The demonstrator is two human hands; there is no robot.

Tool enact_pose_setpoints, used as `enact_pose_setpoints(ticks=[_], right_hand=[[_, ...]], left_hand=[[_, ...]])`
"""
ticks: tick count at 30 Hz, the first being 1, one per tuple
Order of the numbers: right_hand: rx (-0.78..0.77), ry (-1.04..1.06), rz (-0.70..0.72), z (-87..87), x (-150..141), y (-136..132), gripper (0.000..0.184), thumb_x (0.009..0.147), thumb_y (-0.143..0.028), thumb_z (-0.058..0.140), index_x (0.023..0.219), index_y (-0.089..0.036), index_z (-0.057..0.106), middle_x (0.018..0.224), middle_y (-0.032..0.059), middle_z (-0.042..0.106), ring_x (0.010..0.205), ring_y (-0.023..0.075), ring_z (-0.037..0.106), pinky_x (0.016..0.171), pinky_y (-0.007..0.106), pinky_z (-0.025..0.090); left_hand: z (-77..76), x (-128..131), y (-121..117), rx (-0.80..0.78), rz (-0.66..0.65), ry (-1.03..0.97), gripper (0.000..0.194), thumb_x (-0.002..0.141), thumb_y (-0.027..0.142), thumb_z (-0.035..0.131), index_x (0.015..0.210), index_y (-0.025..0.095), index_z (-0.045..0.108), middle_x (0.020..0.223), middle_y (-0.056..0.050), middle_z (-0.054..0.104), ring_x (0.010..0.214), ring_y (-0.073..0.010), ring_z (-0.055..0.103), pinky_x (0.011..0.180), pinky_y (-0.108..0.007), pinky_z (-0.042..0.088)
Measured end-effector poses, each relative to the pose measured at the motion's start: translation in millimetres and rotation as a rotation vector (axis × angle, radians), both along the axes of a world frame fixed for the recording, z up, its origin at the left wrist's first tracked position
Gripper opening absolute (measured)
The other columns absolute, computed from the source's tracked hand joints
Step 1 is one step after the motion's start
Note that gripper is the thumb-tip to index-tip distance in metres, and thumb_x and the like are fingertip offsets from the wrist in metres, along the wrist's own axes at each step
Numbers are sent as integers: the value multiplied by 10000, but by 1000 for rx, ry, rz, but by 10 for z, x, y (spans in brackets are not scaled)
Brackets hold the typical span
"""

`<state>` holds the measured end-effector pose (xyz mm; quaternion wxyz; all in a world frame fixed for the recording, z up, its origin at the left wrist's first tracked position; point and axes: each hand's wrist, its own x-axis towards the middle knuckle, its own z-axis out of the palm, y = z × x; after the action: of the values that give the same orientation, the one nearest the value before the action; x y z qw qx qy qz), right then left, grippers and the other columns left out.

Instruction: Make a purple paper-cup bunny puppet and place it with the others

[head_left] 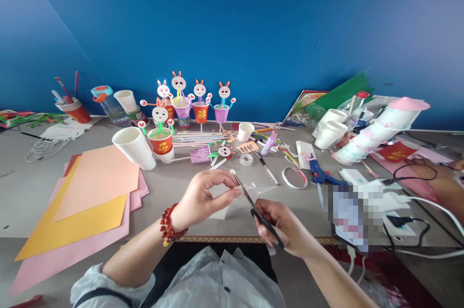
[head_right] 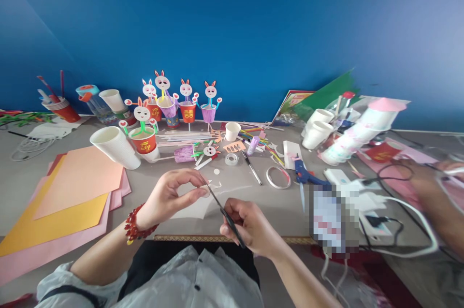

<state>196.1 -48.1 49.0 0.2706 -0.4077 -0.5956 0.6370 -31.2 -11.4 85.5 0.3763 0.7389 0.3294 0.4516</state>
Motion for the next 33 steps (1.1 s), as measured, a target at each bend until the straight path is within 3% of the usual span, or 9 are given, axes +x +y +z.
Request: enact_pose_setpoints(ticks=[6, 13, 23, 33], right_hand=[[18, 11, 6, -55, 17, -6, 570, 735, -717, 683, 714, -215, 414, 516, -73, 441, 429, 58, 350, 415, 196, 254], [40, -13, 7, 11, 8, -10, 576, 744, -727, 661, 696, -219, 394, 527, -70, 429, 433, 59, 349, 417, 202, 251], [57, -9, 10, -32, 45, -1, 500, 769, -598, 718, 700, -215, 404, 523, -78, 424, 425, 51, 326, 416, 195, 237], [23, -32, 8, -22, 17, -22, 534, 743, -660, 690, 689, -221, 391, 529, -71, 453, 416, 55, 366, 417, 201, 268]], left_hand=[[32, -14, 2, -21, -33, 16, 118, 886, 253, 670, 806, 170, 693, 883, -56, 751, 836, -154, 691, 804, -243, 511], [60, -22, 12, -27, -52, 36, 141, 903, 266, 650, 823, 162, 700, 889, -60, 745, 827, -152, 682, 800, -245, 502], [91, -64, 20, -35, -83, 118, 156, 927, 287, 624, 844, 178, 700, 922, -34, 734, 848, -140, 671, 799, -232, 479], [77, -74, 34, -37, -51, 133, 156, 921, 291, 633, 839, 179, 704, 904, -26, 732, 839, -137, 667, 791, -225, 477]])
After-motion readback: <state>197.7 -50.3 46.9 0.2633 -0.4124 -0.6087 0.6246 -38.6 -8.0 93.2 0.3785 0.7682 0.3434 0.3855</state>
